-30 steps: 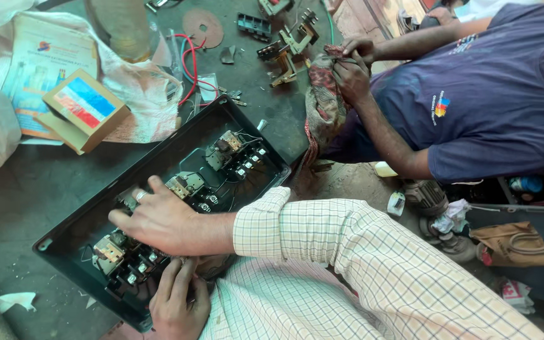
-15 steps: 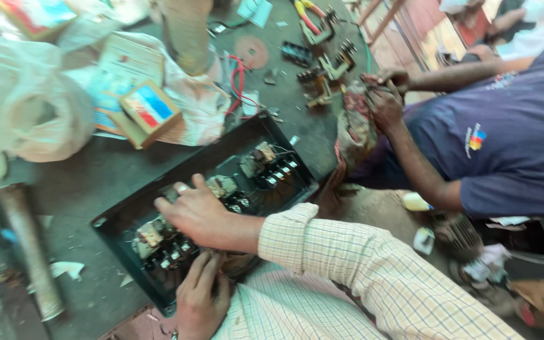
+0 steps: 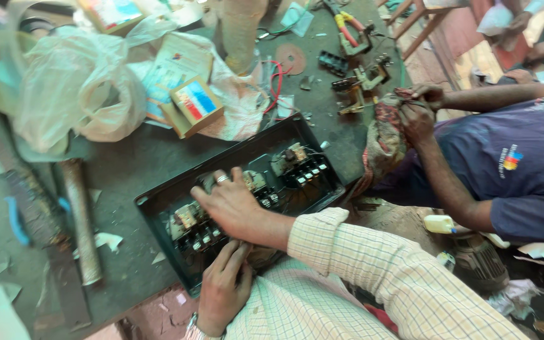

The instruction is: The person wipes the interior of an open electrical box with a cloth, cleaning around the contacts and terminals. They handle the box and a small metal component, wiping them with the cloth.

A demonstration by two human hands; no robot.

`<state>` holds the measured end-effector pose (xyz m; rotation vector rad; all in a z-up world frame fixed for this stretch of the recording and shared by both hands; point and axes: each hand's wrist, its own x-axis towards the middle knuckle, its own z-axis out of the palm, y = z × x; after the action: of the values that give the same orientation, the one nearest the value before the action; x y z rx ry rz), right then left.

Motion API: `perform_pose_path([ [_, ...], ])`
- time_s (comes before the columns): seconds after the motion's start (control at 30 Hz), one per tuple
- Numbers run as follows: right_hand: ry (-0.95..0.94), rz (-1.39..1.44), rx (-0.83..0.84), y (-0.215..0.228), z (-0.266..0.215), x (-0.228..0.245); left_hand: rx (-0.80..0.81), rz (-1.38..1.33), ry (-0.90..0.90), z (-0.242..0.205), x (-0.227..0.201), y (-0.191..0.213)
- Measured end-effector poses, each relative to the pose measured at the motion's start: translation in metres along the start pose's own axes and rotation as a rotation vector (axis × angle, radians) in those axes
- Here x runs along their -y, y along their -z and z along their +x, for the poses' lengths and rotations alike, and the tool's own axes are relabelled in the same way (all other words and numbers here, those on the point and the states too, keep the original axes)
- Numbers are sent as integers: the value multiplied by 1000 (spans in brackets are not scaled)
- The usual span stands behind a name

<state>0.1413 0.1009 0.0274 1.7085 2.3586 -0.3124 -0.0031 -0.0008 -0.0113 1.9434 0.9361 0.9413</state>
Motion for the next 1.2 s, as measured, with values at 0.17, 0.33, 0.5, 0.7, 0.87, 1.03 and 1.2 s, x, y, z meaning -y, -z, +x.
perform_pose_path([
  [0.17,-48,25,-106,7,-2,3,39,-63,4,4,-11,11],
  [0.33,-203,171,-203,31,-8,-8,68,-193,-19,16,-25,25],
  [0.5,-103,631,-479,60,-53,-50,86,-329,-65,26,-56,36],
  [0.7,-173,1096,-833,53,-113,-90,167,-431,-37,34,-76,27],
  [0.87,-72,1027,-859,45,-128,-92,85,-394,16,30,-82,18],
  [1.03,167,734,-673,45,-98,-72,112,-301,107,14,-82,7],
  [1.2,327,491,-423,48,-41,-55,70,-217,237,4,-78,1],
])
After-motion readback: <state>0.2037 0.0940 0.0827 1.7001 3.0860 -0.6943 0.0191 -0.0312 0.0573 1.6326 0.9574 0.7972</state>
